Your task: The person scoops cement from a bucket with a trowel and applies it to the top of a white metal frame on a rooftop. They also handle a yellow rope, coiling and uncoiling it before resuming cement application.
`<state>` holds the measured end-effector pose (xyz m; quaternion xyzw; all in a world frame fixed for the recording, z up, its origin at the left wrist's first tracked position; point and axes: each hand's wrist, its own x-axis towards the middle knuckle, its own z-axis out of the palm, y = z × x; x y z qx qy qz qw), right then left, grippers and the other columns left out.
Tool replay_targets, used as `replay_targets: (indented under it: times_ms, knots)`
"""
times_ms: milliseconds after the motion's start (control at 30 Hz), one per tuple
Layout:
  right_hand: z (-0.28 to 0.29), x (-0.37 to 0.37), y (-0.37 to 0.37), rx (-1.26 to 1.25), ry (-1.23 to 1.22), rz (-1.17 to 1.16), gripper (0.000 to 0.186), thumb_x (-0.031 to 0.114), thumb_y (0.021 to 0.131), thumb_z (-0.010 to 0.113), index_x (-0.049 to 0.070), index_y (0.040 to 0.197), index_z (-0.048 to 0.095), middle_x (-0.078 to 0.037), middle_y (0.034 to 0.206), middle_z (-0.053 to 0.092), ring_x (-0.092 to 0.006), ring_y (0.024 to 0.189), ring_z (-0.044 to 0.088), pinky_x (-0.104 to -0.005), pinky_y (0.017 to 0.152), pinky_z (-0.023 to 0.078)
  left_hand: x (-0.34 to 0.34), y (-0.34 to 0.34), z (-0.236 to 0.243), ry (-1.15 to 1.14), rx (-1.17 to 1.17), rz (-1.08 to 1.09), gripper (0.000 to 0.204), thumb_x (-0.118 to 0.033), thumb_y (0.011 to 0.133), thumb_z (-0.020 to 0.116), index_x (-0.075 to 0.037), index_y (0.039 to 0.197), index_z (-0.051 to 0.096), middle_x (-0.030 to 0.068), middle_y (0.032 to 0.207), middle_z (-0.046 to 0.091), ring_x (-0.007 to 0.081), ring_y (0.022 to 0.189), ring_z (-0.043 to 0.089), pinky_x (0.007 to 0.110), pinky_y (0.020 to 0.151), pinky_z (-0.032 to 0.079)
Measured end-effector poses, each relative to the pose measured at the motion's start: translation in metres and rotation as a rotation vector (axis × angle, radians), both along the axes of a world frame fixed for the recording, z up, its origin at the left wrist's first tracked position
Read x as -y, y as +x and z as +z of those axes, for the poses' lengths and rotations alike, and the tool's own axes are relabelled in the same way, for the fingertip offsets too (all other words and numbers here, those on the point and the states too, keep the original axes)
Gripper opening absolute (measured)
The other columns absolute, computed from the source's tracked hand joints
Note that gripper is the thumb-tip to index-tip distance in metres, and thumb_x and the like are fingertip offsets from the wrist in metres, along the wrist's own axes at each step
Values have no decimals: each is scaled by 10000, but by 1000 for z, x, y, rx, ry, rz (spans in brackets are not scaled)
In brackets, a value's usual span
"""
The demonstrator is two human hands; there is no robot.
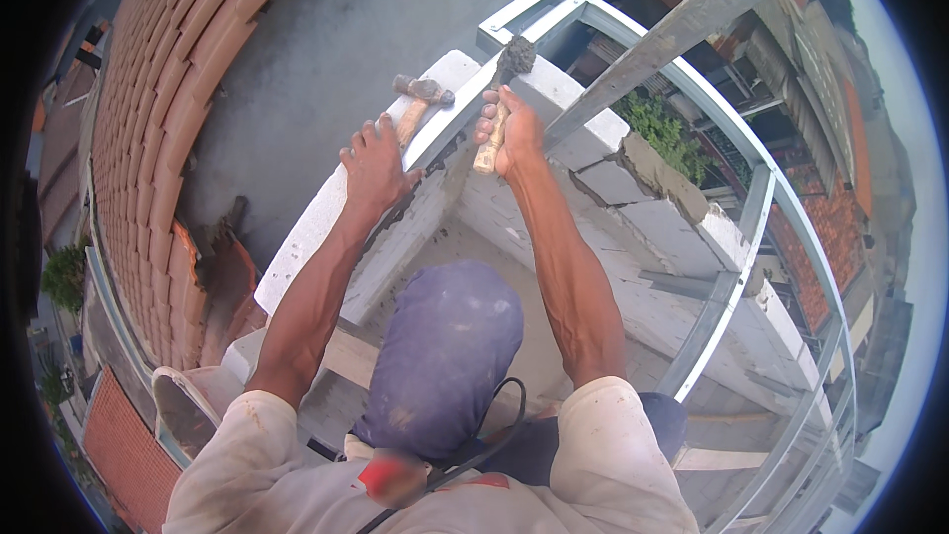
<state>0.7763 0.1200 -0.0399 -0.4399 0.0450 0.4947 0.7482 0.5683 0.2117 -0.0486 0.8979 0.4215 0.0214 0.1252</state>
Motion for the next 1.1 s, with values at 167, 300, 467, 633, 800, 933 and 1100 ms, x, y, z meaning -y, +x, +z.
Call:
replay_targets:
  times_ms: [167, 300, 467, 633, 800, 933, 1100]
  knots:
    - [-11, -10, 8, -16, 36, -69, 275, 287, 1079, 519, 14, 1099, 553, -26, 773, 495, -149, 601, 478, -311, 520, 409, 1, 3, 0, -5, 22, -8, 1065, -365, 755, 921, 45, 1553, 347, 318, 1500, 434, 481, 1367, 466, 681, 1046, 387]
    - [-11, -14, 8, -96, 144, -96, 266, 280, 1079, 515, 17, 1090, 553, -23, 768, 494, -146, 592, 473, -310, 517, 406, 0, 0, -2, 3, 10, 3, 1051, -356, 761, 918, 52, 1548, 354, 318, 1497, 434, 483, 1371, 462, 690, 1052, 384]
    - [-14, -15, 3, -20, 73, -122, 259, 275, 1079, 512, 19, 1078, 553, -17, 760, 491, -143, 573, 464, -305, 502, 393, -1, 0, 0, -10, 29, 1, 1058, -353, 754, 923, 52, 1546, 351, 316, 1489, 440, 483, 1376, 459, 694, 1057, 391]
    - [-19, -12, 11, -80, 170, -132, 252, 273, 1083, 497, 28, 1072, 554, -19, 755, 485, -142, 563, 460, -305, 494, 389, 1, -1, 3, -45, -12, 20, 1042, -334, 779, 904, 26, 1569, 329, 295, 1520, 413, 468, 1409, 434, 660, 1104, 361]
    - [-22, -7, 10, -73, 181, -156, 258, 273, 1087, 485, 27, 1063, 559, -21, 749, 479, -140, 563, 455, -304, 494, 388, 1, 0, 3, -28, -31, 19, 1042, -342, 779, 904, 27, 1567, 332, 296, 1510, 427, 466, 1403, 444, 660, 1093, 373]
    - [-25, -8, 12, -26, 115, -143, 257, 273, 1089, 481, 30, 1079, 563, -16, 750, 476, -135, 570, 453, -294, 496, 383, -2, 2, -1, -1, 3, -4, 1043, -350, 779, 903, 26, 1567, 332, 301, 1514, 422, 464, 1396, 448, 665, 1087, 375]
    - [1, 11, -4, -39, 256, -140, 264, 289, 1096, 485, 38, 1101, 565, -20, 757, 475, -134, 570, 448, -291, 494, 373, -2, -4, -2, -4, 7, 7, 1049, -361, 782, 901, 27, 1570, 327, 308, 1517, 419, 469, 1409, 434, 671, 1097, 363]
